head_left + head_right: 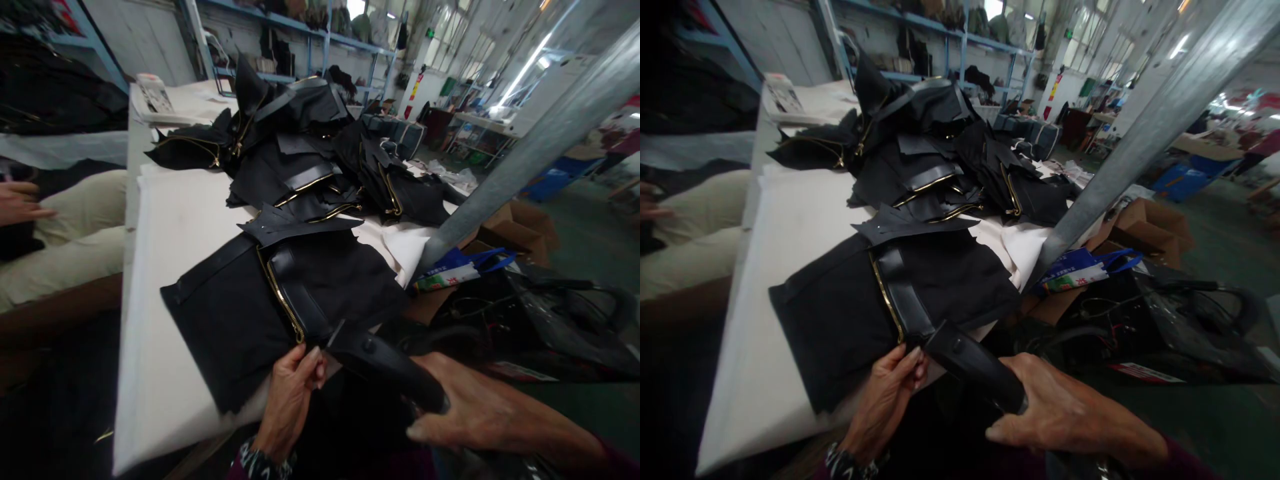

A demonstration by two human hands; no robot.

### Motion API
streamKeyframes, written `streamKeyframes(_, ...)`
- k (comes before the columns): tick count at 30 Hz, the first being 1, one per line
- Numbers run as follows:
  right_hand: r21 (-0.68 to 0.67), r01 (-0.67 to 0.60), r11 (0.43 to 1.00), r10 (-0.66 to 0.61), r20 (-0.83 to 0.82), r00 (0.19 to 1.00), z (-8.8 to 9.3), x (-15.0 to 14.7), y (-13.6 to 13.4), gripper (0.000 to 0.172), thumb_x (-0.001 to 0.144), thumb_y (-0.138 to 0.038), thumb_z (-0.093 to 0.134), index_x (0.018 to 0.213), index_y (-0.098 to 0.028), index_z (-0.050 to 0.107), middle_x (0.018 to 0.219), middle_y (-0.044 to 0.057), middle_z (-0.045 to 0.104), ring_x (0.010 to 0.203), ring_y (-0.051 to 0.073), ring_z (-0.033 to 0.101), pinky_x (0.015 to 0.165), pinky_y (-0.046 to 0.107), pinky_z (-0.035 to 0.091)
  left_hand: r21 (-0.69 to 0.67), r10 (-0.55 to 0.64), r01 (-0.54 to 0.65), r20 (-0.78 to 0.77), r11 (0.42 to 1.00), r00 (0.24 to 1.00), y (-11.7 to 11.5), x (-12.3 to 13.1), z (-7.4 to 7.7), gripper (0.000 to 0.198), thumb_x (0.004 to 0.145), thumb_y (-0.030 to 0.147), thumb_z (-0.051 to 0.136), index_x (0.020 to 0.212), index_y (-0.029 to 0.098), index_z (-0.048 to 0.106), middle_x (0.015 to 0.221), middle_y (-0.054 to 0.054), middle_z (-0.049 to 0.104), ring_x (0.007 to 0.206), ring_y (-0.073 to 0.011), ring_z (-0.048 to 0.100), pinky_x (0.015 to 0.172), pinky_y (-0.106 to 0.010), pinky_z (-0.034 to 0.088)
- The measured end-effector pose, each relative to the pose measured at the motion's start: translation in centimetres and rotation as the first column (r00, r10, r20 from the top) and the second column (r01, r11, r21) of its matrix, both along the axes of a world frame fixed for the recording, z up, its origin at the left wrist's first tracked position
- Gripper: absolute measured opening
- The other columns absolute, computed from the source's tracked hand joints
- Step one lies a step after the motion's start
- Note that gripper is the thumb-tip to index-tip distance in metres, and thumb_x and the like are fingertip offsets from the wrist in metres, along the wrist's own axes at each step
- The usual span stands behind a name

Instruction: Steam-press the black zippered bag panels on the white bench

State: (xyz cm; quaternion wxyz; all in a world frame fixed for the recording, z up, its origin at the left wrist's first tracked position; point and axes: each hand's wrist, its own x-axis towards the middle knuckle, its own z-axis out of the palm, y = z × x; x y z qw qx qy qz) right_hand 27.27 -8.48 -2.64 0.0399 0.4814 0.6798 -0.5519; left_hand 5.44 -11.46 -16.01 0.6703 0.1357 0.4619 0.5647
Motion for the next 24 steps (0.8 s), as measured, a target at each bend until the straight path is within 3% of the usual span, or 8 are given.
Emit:
streamKeyframes(3,-0.04,-0.005,0.999,0.002,-0.08,0.997,-0.3,-1.4,0.3,0.017,0.071,-0.024,0.072,0.081,-0.019,0.059,0.069,-0.005,0.057,0.059,0.011,0.052,0.049,0.019,0.034,0.026,0.008,-0.007,-0.039,1.0,0.999,-0.3,-0.2,0.0,0.026,0.066,0.034,0.079,0.073,0.013,0.065,0.063,0.002,0.055,0.053,-0.0064,0.045,0.049,-0.018,0.037)
streamKeyframes(6,-0.019,0.028,0.999,-0.03,-0.145,0.989,-0.4,-0.9,0.3,0.016,0.073,-0.027,0.071,0.079,-0.019,0.058,0.064,-0.005,0.056,0.054,0.011,0.053,0.047,0.019,0.036,0.022,0.008,-0.006,-0.068,1.0,0.998,-0.7,-0.7,-0.3,0.025,0.066,0.033,0.079,0.072,0.013,0.065,0.06,0.003,0.054,0.054,-0.0063,0.045,0.051,-0.018,0.039)
streamKeyframes(10,0.051,0.165,0.985,-0.152,-0.196,0.969,-1.3,2.5,-0.4,0.02,0.075,-0.034,0.07,0.078,-0.018,0.058,0.056,-0.006,0.055,0.046,0.01,0.051,0.042,0.018,0.032,0.01,0.027,-0.027,-0.054,1.0,0.998,-1.1,-0.7,-0.4,0.025,0.066,0.031,0.08,0.068,0.014,0.062,0.06,0.003,0.056,0.056,-0.0081,0.05,0.053,-0.019,0.044)
streamKeyframes(12,0.059,0.229,0.972,-0.215,-0.187,0.959,-2.0,4.8,-1.1,0.022,0.075,-0.036,0.069,0.078,-0.017,0.057,0.054,-0.005,0.055,0.044,0.01,0.05,0.04,0.018,0.031,0.01,0.028,-0.028,-0.034,1.0,0.999,-1.2,-0.2,-0.3,0.023,0.067,0.031,0.08,0.077,0.015,0.065,0.071,0.0,0.064,0.064,-0.0126,0.059,0.058,-0.023,0.05)
streamKeyframes(14,0.085,0.295,0.952,-0.281,-0.144,0.949,-2.6,6.9,-2.0,0.025,0.075,-0.038,0.068,0.077,-0.017,0.055,0.053,-0.005,0.053,0.043,0.011,0.05,0.04,0.019,0.032,0.014,-0.011,0.01,0.001,1.0,1.0,-1.0,0.6,0.1,0.029,0.071,0.034,0.076,0.091,0.016,0.067,0.089,-0.006,0.07,0.081,-0.0201,0.066,0.069,-0.03,0.055)
streamKeyframes(17,0.143,0.368,0.919,-0.349,-0.143,0.926,-3.0,9.5,-3.6,0.029,0.075,-0.042,0.067,0.077,-0.016,0.057,0.061,-0.004,0.054,0.052,0.013,0.051,0.046,0.021,0.037,0.027,-0.076,0.074,0.08,0.997,0.994,-0.2,2.6,0.6,0.035,0.076,0.038,0.071,0.101,0.013,0.068,0.112,-0.012,0.068,0.105,-0.028,0.063,0.09,-0.038,0.053)
streamKeyframes(20,0.152,0.4,0.904,-0.364,-0.215,0.906,-3.3,10.9,-5.1,0.029,0.075,-0.042,0.067,0.077,-0.014,0.06,0.069,-0.003,0.051,0.063,0.013,0.047,0.053,0.021,0.036,0.04,-0.057,0.052,0.164,0.998,0.985,1.2,5.2,0.9,0.036,0.08,0.031,0.069,0.115,0.02,0.063,0.126,-0.009,0.062,0.115,-0.0278,0.058,0.098,-0.041,0.049)
streamKeyframes(24,0.099,0.445,0.89,-0.405,-0.273,0.872,-4.0,11.5,-5.6,0.032,0.074,-0.044,0.069,0.076,-0.014,0.06,0.063,-0.004,0.051,0.057,0.011,0.046,0.049,0.02,0.033,0.008,-0.045,0.044,0.19,0.999,0.981,3.0,8.2,0.6,0.035,0.083,0.026,0.066,0.117,0.02,0.062,0.129,-0.008,0.061,0.115,-0.0256,0.06,0.101,-0.04,0.048)
